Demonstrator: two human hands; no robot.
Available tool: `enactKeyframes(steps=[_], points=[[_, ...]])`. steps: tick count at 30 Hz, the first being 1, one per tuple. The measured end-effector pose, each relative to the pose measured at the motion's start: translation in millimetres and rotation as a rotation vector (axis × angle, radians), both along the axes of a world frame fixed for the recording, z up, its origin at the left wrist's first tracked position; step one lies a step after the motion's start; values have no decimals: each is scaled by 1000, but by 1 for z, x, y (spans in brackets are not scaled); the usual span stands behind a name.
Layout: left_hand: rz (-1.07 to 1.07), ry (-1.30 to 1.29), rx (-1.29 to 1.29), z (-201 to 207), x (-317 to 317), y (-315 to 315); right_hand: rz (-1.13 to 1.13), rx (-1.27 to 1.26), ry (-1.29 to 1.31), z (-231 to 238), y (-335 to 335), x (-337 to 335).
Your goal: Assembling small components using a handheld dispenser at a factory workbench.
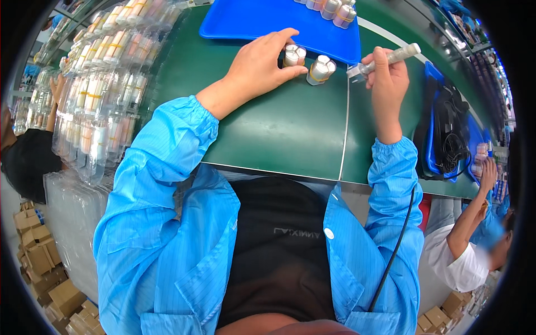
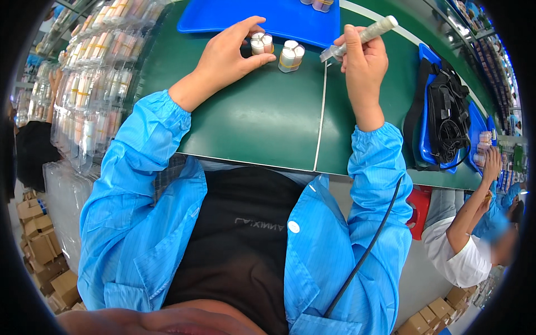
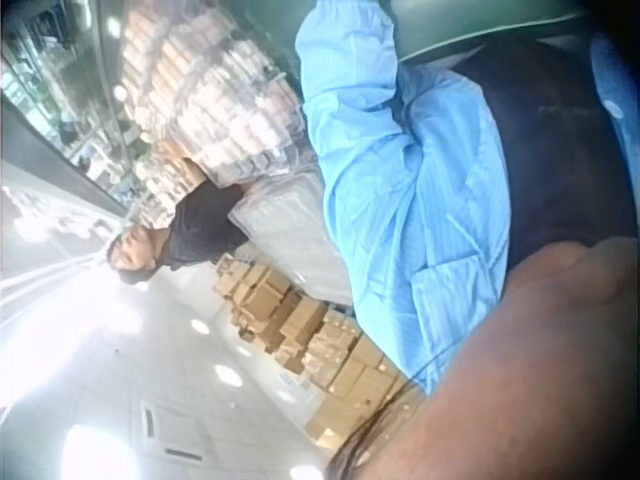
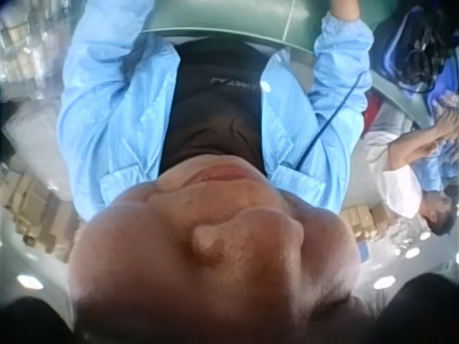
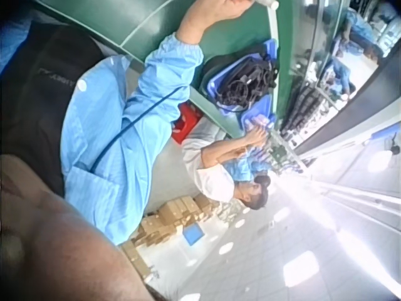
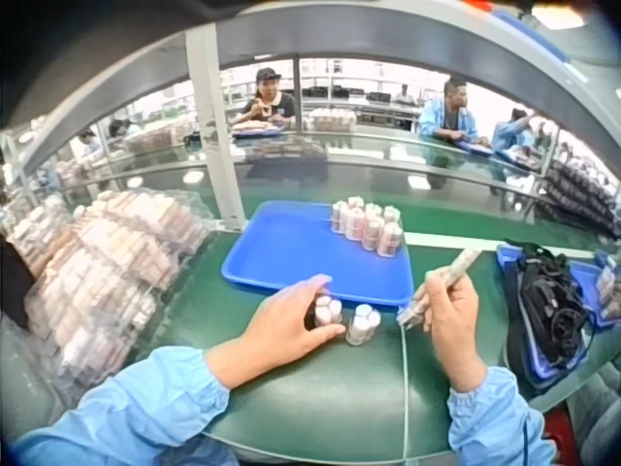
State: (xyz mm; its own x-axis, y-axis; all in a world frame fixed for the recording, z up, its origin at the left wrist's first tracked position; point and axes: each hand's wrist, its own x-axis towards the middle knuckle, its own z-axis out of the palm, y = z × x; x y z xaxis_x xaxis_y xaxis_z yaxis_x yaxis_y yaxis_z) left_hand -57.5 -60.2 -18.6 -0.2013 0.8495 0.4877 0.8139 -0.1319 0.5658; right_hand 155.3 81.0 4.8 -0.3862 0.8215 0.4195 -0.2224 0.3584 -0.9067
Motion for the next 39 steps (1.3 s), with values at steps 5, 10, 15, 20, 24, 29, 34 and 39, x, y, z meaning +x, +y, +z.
enactKeyframes(steps=[5, 10, 15, 20, 24, 29, 34, 39], points=[[-8, 443, 347, 20, 18, -1, -14, 89, -59, 3, -9, 1], [17, 651, 281, 24, 36, 12, -59, 241, -104, 1, -10, 3], [-79, 678, 335, 16, 36, 17, -63, 295, -136, 0, -8, 7], [-228, 532, 472, 20, 47, 7, -70, 244, -113, 3, -9, 9], [-390, 320, 428, 9, 59, 5, -53, 227, -67, 6, -6, 11], [-330, 160, 246, 1, 61, 6, -23, 173, -58, 8, -10, 12], [-274, 39, 196, -6, 63, 15, -13, 193, 14, 16, -20, 12], [-234, -5, 191, -7, 69, 18, 17, 230, 41, 20, -24, 16]])
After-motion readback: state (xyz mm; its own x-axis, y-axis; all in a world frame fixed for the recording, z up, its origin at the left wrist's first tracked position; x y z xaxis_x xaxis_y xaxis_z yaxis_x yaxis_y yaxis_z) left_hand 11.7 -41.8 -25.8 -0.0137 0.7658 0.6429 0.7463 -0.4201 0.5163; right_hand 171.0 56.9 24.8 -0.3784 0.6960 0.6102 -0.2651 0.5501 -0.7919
